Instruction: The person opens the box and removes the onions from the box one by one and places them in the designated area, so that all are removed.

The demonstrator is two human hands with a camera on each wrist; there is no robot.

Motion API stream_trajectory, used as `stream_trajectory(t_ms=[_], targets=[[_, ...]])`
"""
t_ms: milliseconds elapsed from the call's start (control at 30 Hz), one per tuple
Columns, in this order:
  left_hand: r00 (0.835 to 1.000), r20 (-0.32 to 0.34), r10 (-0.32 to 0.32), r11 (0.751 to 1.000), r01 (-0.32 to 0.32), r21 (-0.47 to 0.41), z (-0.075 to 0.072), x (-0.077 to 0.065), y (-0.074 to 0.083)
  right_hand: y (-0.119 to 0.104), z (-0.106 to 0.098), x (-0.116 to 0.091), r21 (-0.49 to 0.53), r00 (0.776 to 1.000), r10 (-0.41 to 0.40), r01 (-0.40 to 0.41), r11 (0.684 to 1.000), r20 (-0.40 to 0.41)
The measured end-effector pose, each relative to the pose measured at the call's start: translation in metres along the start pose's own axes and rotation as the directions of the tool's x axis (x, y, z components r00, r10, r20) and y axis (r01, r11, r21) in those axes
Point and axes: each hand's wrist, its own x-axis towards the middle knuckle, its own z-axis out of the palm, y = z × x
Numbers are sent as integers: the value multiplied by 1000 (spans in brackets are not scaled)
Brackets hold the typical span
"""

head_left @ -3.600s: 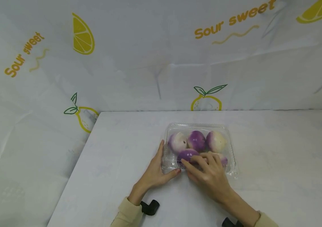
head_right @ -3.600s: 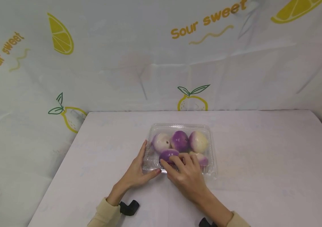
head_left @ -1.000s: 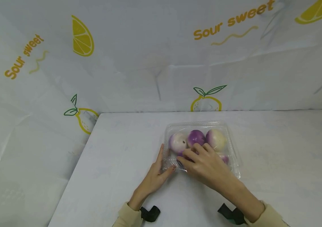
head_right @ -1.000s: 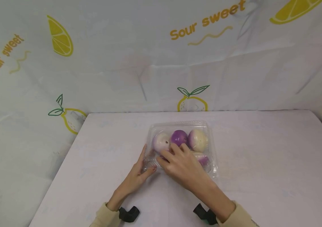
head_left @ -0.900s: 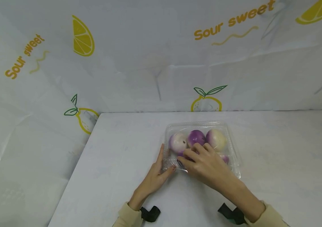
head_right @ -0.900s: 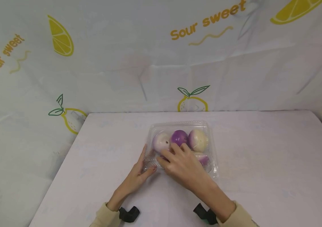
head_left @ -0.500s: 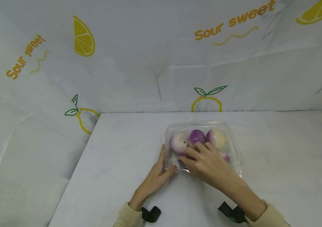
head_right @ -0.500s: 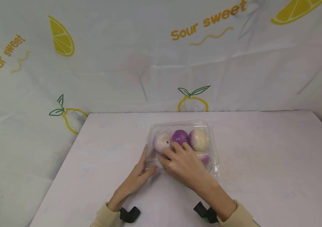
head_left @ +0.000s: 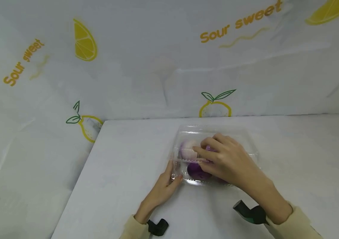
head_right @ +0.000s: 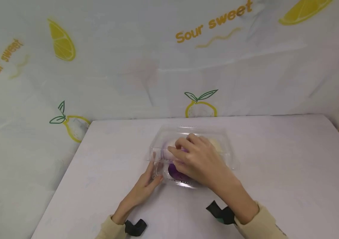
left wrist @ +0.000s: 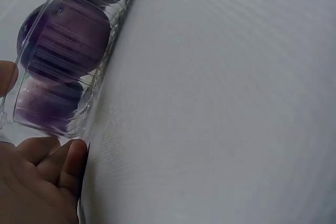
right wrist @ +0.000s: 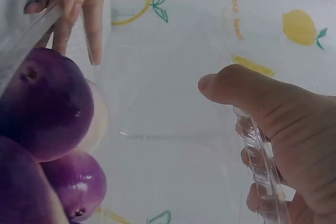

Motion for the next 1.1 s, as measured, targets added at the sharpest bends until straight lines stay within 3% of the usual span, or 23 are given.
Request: stream_trajectory(t_ms=[233,600,900,1100], targets=[[1000,2,-17,1000,17,-14,1,2,5,1,-1,-4,-4,991,101,-101,995,88],[1000,-8,-22,999,22,-28,1,0,5,-1,-9,-6,51,945,266,-281,958,192],[1000,17,-25,999,24,43,-5,-7,6,-4,-15,-5,57,947,268,-282,958,178],[997,70,-42,995,36,95,-10,-14,11,-9,-20,-2,53,953,248,-261,964,175]])
